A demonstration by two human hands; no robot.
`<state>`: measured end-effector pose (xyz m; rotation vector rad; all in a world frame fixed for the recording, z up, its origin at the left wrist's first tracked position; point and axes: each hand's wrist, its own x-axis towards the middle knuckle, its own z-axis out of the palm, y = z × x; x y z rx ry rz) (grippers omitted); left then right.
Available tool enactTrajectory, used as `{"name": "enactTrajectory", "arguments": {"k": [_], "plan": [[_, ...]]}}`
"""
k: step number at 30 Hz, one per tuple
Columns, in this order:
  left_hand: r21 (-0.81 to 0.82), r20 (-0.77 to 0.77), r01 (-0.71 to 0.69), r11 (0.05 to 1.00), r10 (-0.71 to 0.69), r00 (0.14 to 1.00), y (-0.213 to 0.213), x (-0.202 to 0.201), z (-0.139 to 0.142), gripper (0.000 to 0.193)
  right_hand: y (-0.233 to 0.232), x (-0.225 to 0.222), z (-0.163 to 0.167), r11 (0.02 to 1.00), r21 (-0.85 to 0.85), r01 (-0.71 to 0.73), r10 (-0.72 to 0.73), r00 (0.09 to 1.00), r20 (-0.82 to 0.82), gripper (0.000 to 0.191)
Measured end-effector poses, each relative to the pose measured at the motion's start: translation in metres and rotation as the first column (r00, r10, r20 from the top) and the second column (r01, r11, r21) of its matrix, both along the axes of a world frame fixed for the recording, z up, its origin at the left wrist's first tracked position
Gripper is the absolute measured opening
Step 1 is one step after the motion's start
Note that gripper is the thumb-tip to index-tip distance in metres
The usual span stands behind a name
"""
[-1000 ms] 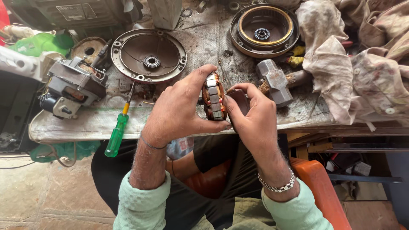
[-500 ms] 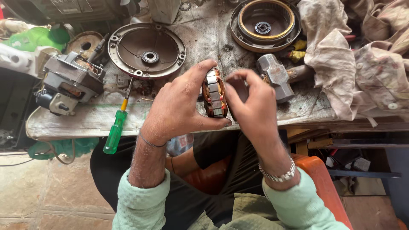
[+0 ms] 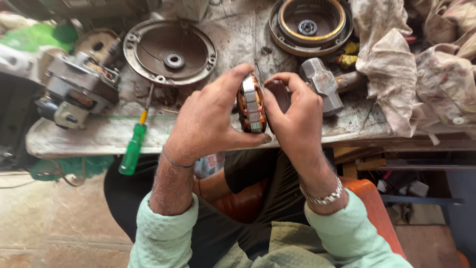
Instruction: The person holds a motor stator and repeatedly taps its copper windings with a small hammer to seat or adjust them. The person rotates the stator to access different sides and continues tapping throughout the clip.
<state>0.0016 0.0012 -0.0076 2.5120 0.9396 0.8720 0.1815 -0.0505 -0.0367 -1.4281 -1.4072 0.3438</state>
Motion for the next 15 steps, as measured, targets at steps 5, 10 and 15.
{"name": "enactTrajectory", "arguments": {"k": [5, 10, 15], "plan": [[-0.004, -0.014, 0.013, 1.0, -0.013, 1.0, 0.003, 0.0004, 0.0007, 0.108, -0.0006, 0.0013, -0.0015, 0.997, -0.006, -0.078, 0.077, 0.993, -0.092, 0.018], [-0.024, 0.003, 0.021, 0.999, -0.021, 1.0, 0.0021, -0.0004, -0.0005, 0.108, -0.0025, 0.0011, -0.002, 0.998, -0.02, -0.054, 0.053, 0.997, -0.06, 0.018], [-0.007, -0.007, 0.006, 1.0, -0.006, 1.0, 0.0014, 0.0003, -0.0017, 0.108, -0.0017, 0.0006, -0.0013, 0.998, 0.015, -0.054, 0.055, 0.996, -0.072, 0.019]]}}
